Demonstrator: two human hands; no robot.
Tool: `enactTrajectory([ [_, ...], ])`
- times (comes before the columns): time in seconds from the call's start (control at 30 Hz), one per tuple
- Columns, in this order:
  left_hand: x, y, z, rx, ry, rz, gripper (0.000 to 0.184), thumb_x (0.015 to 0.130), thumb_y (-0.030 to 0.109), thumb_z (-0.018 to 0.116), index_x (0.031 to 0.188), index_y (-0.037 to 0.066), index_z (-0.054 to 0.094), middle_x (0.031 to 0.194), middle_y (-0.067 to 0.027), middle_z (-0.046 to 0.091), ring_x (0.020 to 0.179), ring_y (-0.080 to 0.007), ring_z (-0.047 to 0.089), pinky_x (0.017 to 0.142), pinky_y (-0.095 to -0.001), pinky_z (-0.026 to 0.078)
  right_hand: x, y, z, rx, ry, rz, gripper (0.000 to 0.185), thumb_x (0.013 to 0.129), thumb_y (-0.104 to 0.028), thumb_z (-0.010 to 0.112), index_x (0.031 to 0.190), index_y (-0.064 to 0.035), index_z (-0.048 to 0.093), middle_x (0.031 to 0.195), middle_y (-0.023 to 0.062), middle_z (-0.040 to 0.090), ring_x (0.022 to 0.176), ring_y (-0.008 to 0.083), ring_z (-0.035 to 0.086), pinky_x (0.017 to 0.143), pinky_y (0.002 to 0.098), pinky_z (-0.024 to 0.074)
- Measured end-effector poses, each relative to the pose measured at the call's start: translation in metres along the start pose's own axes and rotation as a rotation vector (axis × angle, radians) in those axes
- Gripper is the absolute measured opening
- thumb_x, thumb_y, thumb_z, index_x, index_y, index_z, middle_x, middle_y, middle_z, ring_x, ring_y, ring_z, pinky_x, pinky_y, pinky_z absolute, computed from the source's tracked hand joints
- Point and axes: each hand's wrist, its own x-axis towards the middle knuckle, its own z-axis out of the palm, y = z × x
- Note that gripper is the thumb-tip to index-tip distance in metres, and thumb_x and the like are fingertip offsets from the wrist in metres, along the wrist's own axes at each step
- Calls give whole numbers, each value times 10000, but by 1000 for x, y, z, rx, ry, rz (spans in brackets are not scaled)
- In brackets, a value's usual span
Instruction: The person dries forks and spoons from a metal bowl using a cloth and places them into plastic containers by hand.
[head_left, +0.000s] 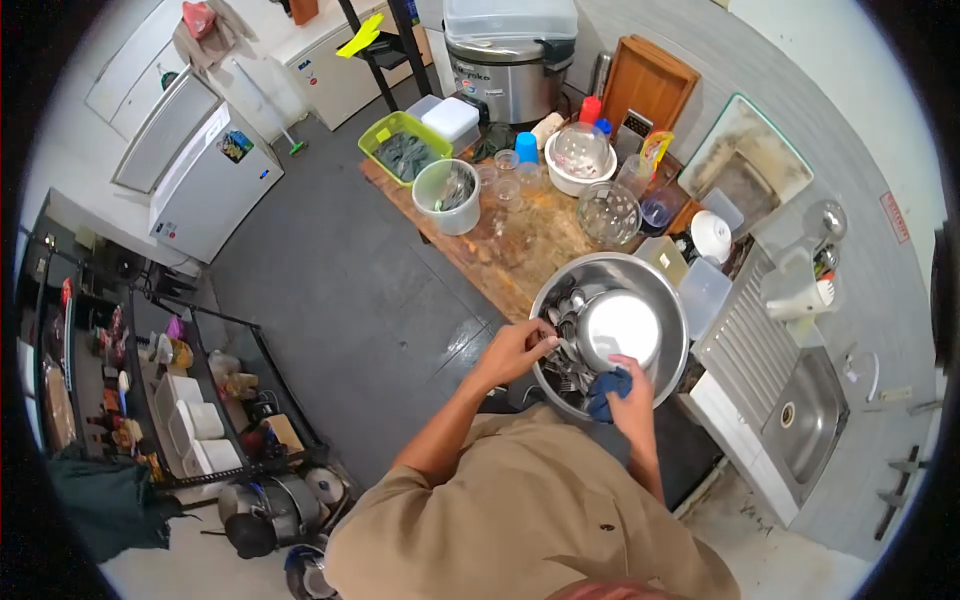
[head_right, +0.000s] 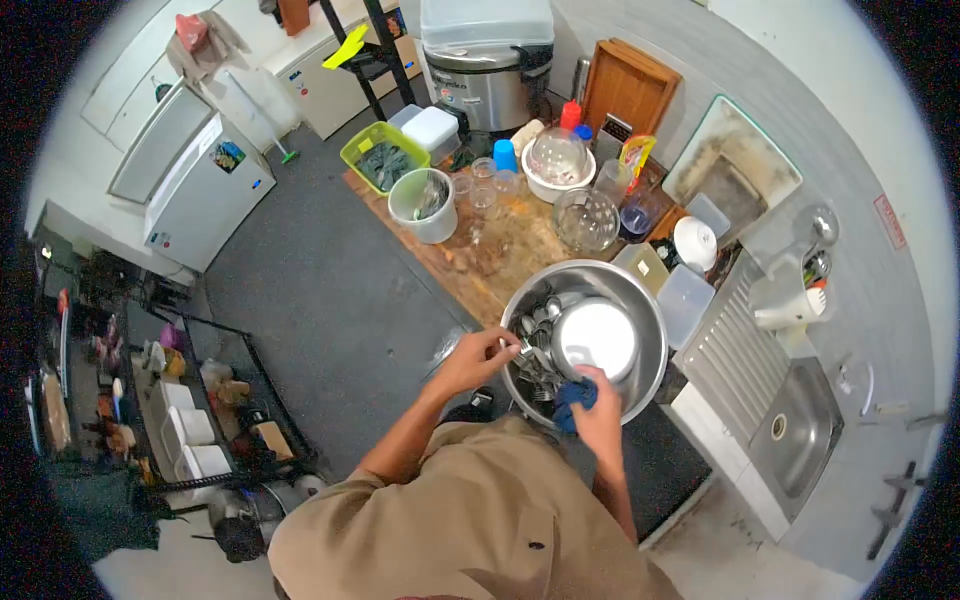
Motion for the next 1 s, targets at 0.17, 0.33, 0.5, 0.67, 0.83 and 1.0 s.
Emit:
enactTrajectory([
  [0.17,-9,-12,-10,69,132,-88,287,969,298,722,1054,24,720,636,-102,564,568,-184,519,561,-380,433,-2,12,5,212,-174,262,385,883,65,628,1254,-38,640,1066,106,724,970,170,675,879,314,524],
  [0.33,6,-20,-46,148,227,-77,299,969,293,720,995,-5,712,641,-114,573,563,-196,518,561,-392,436,8,10,14,361,-141,349,383,922,65,569,1276,-64,632,996,46,687,892,121,639,824,270,509],
  [0.5,46,-34,-87,107,274,-80,321,964,294,724,984,-25,693,635,-116,560,559,-205,509,572,-388,436,22,11,32,334,-61,370,423,887,91,524,1270,-54,631,1061,68,678,948,132,628,879,277,493],
  [0.67,102,-62,-131,114,335,-110,270,957,258,711,973,-10,694,637,-120,583,565,-206,542,575,-385,447,47,-5,60,305,32,439,394,884,67,519,1245,-37,637,1143,81,657,1043,165,599,963,289,464],
  [0.83,171,-116,-180,86,448,-187,233,941,241,705,1014,20,705,664,-141,649,612,-267,644,607,-408,498,78,-8,98,368,205,519,347,925,45,504,1233,-33,645,1133,70,652,1033,155,584,953,292,467],
  [1.0,237,-191,-204,137,533,-143,254,919,227,698,1015,-8,688,734,-199,699,721,-373,706,671,-480,531,109,-67,118,335,263,612,404,928,64,472,1278,-65,627,1048,47,636,897,117,586,818,269,515],
])
